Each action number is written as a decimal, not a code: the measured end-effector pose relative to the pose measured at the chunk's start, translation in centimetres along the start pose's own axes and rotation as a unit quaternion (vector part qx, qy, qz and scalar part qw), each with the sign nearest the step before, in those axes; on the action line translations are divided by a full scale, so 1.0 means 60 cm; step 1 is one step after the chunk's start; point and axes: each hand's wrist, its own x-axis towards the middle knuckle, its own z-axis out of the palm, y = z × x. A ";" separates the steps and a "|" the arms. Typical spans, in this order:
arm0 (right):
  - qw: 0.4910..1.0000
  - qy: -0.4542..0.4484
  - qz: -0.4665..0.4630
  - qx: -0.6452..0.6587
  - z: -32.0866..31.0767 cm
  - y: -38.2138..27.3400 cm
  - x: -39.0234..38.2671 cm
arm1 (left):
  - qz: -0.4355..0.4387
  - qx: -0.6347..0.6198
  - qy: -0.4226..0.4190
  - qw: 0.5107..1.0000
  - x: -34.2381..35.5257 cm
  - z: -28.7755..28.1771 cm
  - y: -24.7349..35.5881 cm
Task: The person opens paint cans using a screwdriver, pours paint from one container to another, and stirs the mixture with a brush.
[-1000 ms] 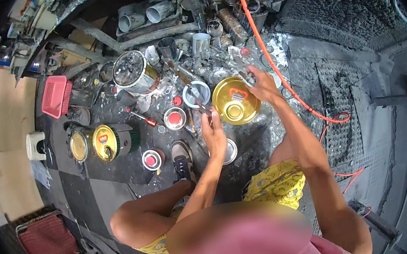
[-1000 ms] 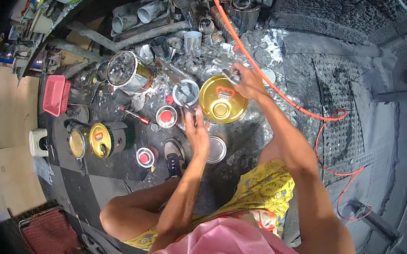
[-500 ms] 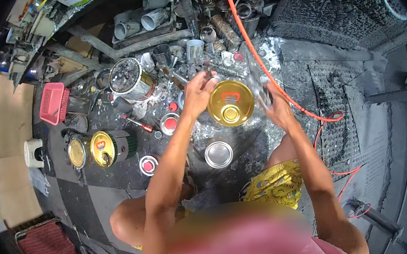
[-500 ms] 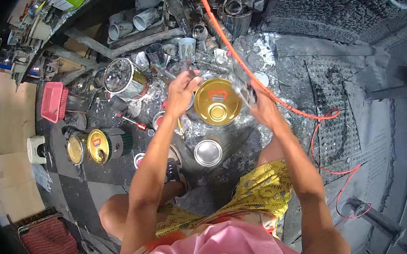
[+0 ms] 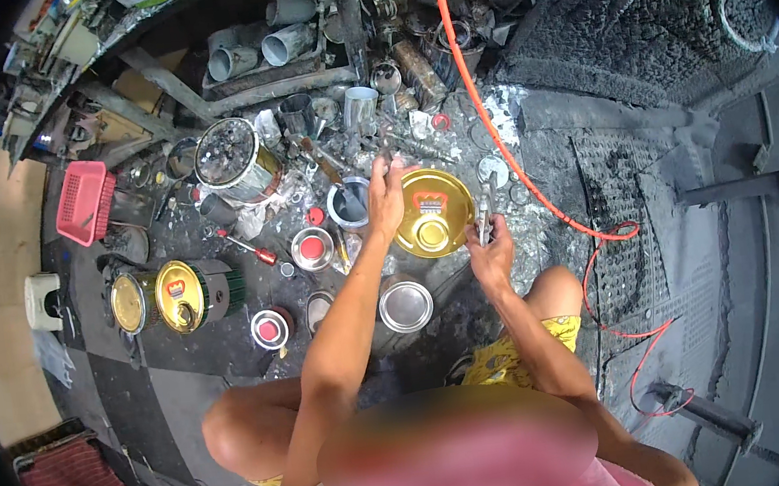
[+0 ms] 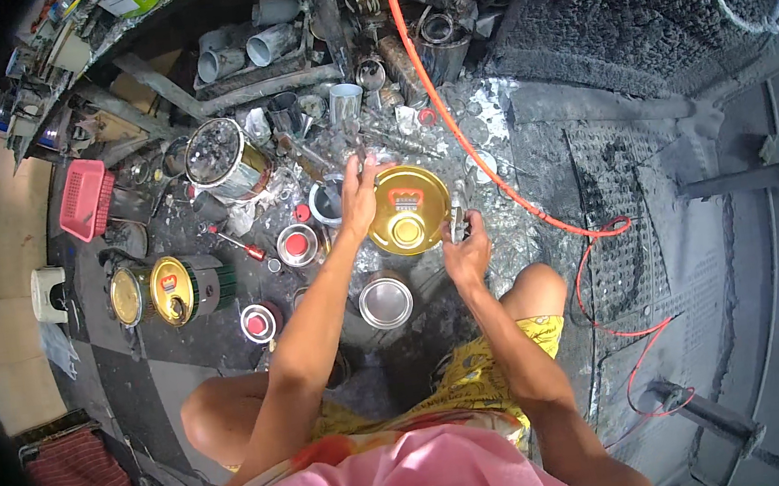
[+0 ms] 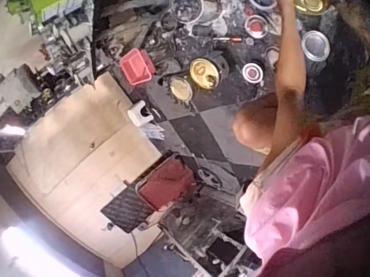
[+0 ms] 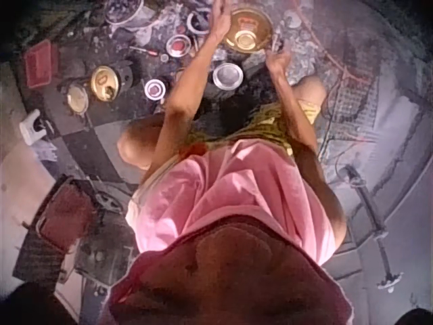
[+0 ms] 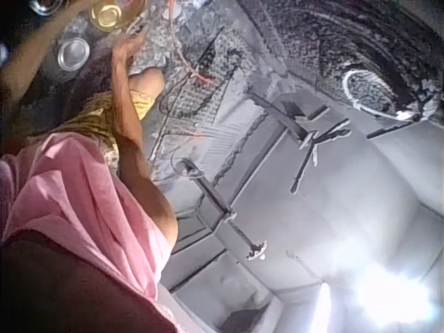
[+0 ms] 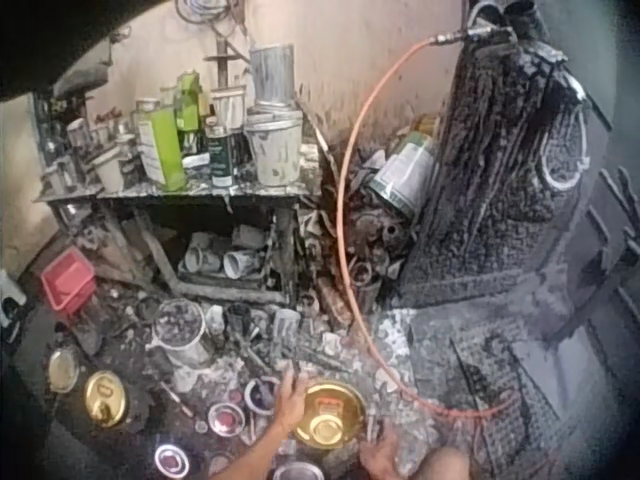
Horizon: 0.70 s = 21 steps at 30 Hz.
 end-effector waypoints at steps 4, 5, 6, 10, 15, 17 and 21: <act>0.998 -0.046 0.014 -0.048 -0.009 -0.068 0.027 | -0.007 -0.050 0.131 0.990 -0.061 -0.014 -0.027; 0.998 -0.044 0.015 -0.048 -0.014 -0.076 0.038 | -0.007 -0.050 0.129 0.990 -0.073 -0.008 -0.040; 0.997 -0.049 -0.014 -0.054 -0.018 -0.081 0.050 | 0.000 -0.103 0.158 0.982 -0.086 0.000 -0.046; 0.983 -0.060 -0.152 -0.079 -0.024 -0.049 0.095 | -0.014 -0.130 0.171 0.977 -0.106 0.000 -0.038; 0.976 -0.148 -0.142 -0.078 -0.055 -0.071 0.082 | -0.008 0.001 0.095 0.995 -0.054 -0.070 -0.003; 0.977 -0.139 -0.143 -0.078 -0.068 -0.074 0.067 | -0.027 -0.081 0.064 0.994 -0.034 -0.071 0.017; 0.956 -0.127 -0.251 -0.078 -0.111 -0.099 0.044 | 0.016 -0.072 0.019 0.997 -0.002 -0.062 0.023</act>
